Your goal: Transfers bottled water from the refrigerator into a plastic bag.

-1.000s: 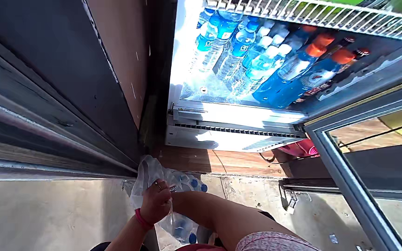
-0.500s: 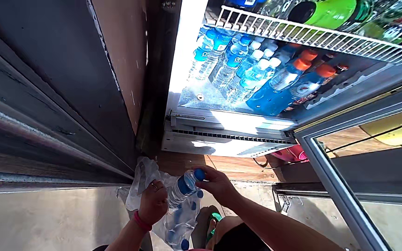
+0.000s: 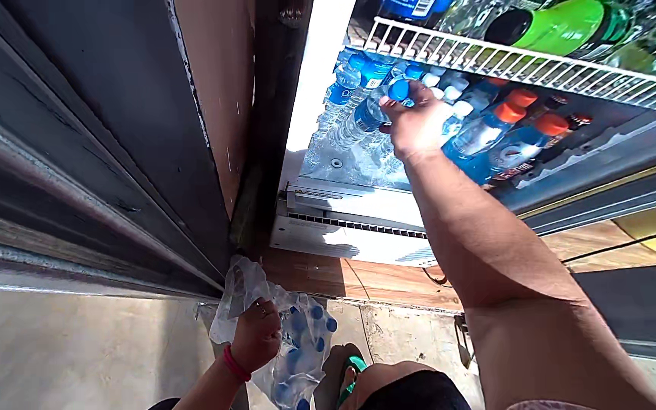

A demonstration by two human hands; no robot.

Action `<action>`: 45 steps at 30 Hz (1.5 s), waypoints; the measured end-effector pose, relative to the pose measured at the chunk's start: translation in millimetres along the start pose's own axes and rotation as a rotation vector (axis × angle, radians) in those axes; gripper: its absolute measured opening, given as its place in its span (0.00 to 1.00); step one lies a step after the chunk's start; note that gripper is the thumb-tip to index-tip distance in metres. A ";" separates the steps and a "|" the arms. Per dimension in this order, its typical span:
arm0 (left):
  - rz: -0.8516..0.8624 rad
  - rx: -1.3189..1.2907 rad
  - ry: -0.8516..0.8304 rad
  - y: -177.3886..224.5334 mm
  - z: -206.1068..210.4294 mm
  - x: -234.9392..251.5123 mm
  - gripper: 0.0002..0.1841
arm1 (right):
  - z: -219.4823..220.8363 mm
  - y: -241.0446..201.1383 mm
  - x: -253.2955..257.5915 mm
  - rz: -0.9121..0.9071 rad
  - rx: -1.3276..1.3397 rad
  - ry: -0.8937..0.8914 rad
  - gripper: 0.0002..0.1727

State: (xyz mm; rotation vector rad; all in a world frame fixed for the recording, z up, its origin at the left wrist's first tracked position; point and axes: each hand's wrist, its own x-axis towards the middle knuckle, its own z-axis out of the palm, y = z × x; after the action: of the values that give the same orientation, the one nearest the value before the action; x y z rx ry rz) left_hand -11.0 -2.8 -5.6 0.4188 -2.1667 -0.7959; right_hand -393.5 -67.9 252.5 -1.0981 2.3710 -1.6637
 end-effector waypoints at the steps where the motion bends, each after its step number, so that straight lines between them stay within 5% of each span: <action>1: 0.000 0.001 -0.004 0.0 -0.5 -0.4 0.09 | 9.1 4.8 13.6 0.026 -0.014 0.006 0.26; 12: -0.013 0.002 -0.042 -3.2 -6.8 -4.8 0.10 | 71.0 1.1 62.2 0.150 0.092 -0.100 0.24; 20: -0.020 -0.012 -0.031 -3.9 -2.2 -0.1 0.10 | 99.5 -10.5 76.4 0.029 -0.008 -0.160 0.24; 29: 0.002 0.005 -0.045 -0.7 -4.8 -2.4 0.10 | 98.1 25.4 50.1 0.047 0.339 -0.032 0.40; 38: 0.025 0.016 -0.055 1.8 -4.7 -4.8 0.10 | 86.4 27.0 40.6 0.290 0.245 -0.179 0.65; 45: 0.025 0.018 -0.045 4.6 -4.3 -1.4 0.10 | 101.5 47.6 26.0 0.317 0.265 -0.147 0.58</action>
State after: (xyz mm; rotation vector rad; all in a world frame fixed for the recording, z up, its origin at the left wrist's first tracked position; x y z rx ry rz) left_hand -7.0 -0.4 -1.2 0.3851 -2.2184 -0.7795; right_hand -395.6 -156.2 178.8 -0.7292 2.0326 -1.6571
